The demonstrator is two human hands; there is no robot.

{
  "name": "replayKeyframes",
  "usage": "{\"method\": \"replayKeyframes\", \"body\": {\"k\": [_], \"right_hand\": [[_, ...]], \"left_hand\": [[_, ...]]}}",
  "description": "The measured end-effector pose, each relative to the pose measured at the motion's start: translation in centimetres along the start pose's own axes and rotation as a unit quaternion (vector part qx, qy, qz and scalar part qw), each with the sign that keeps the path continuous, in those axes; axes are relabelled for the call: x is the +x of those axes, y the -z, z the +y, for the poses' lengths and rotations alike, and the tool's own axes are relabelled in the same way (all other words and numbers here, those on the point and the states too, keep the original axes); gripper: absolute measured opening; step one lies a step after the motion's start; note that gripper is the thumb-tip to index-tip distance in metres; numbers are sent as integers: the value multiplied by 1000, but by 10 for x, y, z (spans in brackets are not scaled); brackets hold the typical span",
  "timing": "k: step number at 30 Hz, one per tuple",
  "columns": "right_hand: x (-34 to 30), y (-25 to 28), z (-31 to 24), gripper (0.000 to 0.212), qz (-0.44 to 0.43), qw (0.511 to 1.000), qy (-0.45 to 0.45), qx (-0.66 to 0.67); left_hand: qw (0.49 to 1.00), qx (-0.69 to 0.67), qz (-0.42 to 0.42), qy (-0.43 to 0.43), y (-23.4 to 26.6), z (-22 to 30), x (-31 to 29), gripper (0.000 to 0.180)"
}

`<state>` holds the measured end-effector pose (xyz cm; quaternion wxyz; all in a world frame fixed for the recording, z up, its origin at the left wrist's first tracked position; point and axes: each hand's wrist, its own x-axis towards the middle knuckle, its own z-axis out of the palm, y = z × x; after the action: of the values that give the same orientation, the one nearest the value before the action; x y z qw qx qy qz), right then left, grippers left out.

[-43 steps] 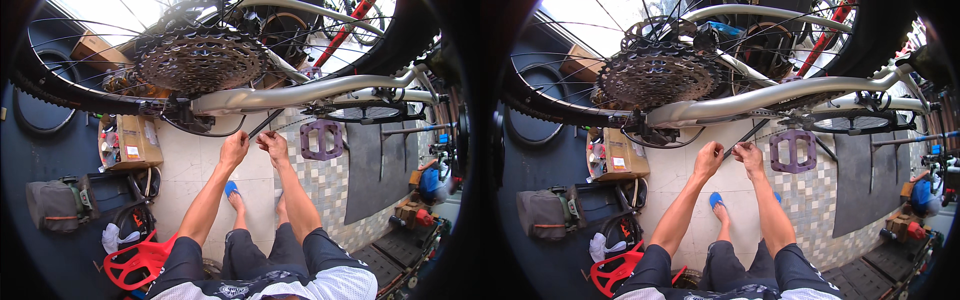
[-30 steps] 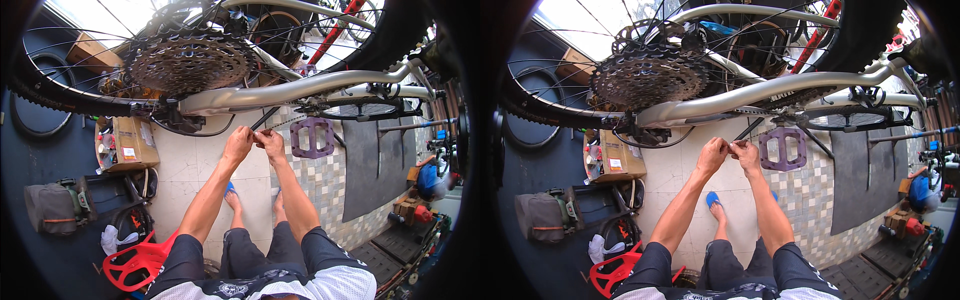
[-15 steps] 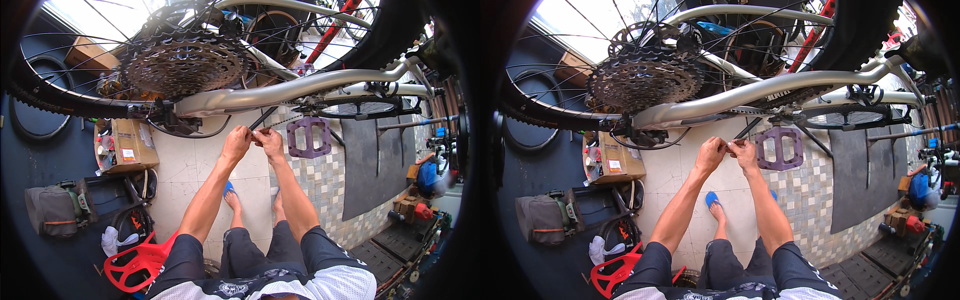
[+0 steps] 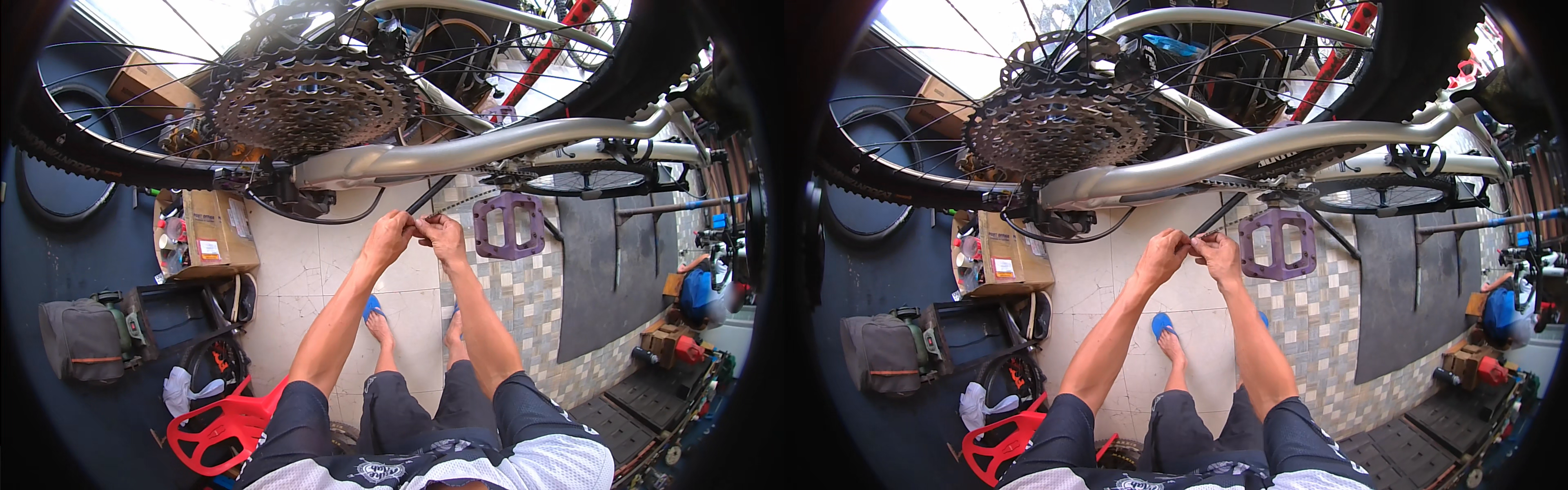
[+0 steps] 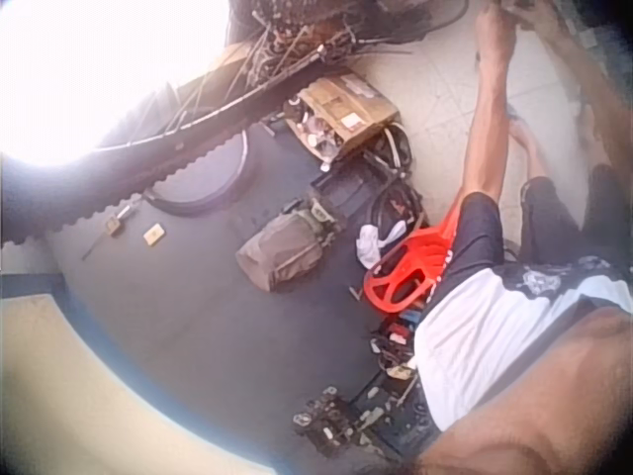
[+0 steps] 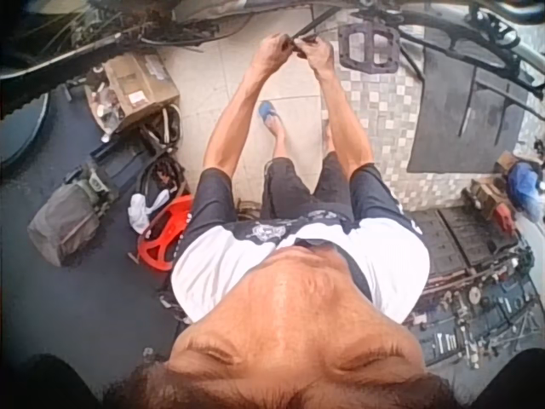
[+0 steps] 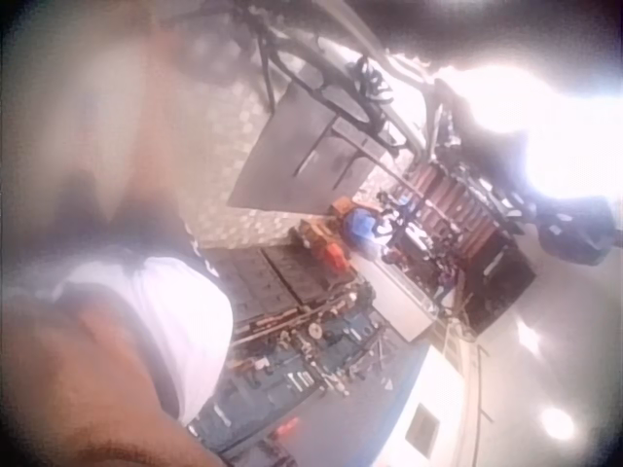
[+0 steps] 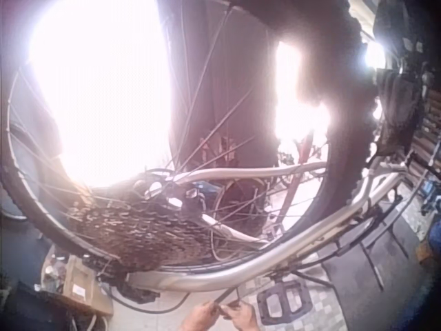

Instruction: The person removes a bicycle chain from the rear derailleur and cassette, then uses a chain tool to break the chain. They route the chain through the derailleur and around the cassette, then use the chain tool to reconnect the chain links.

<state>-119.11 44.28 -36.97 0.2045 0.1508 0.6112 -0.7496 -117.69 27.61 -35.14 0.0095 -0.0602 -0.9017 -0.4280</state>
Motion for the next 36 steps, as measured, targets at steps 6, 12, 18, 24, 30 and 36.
{"method": "replayKeyframes", "body": {"k": [6,12,18,24,30,36], "right_hand": [[-13,7,-30,32,46,781,361,-508],[31,38,-32,27,-156,739,387,-528],[29,29,-37,25,-207,752,370,-504],[30,31,-37,24,-206,749,368,-511],[32,24,-37,23,-198,748,384,-504],[35,25,-35,22,-177,755,406,-484]], "left_hand": [[999,49,1,-11,6,-12,-3,11],[997,80,-20,4,7,5,5,12],[991,107,-72,42,20,3,4,16],[896,430,-106,12,48,-34,5,19],[772,600,-181,104,91,-115,-10,18],[806,568,-157,58,93,-118,-12,13]]}}
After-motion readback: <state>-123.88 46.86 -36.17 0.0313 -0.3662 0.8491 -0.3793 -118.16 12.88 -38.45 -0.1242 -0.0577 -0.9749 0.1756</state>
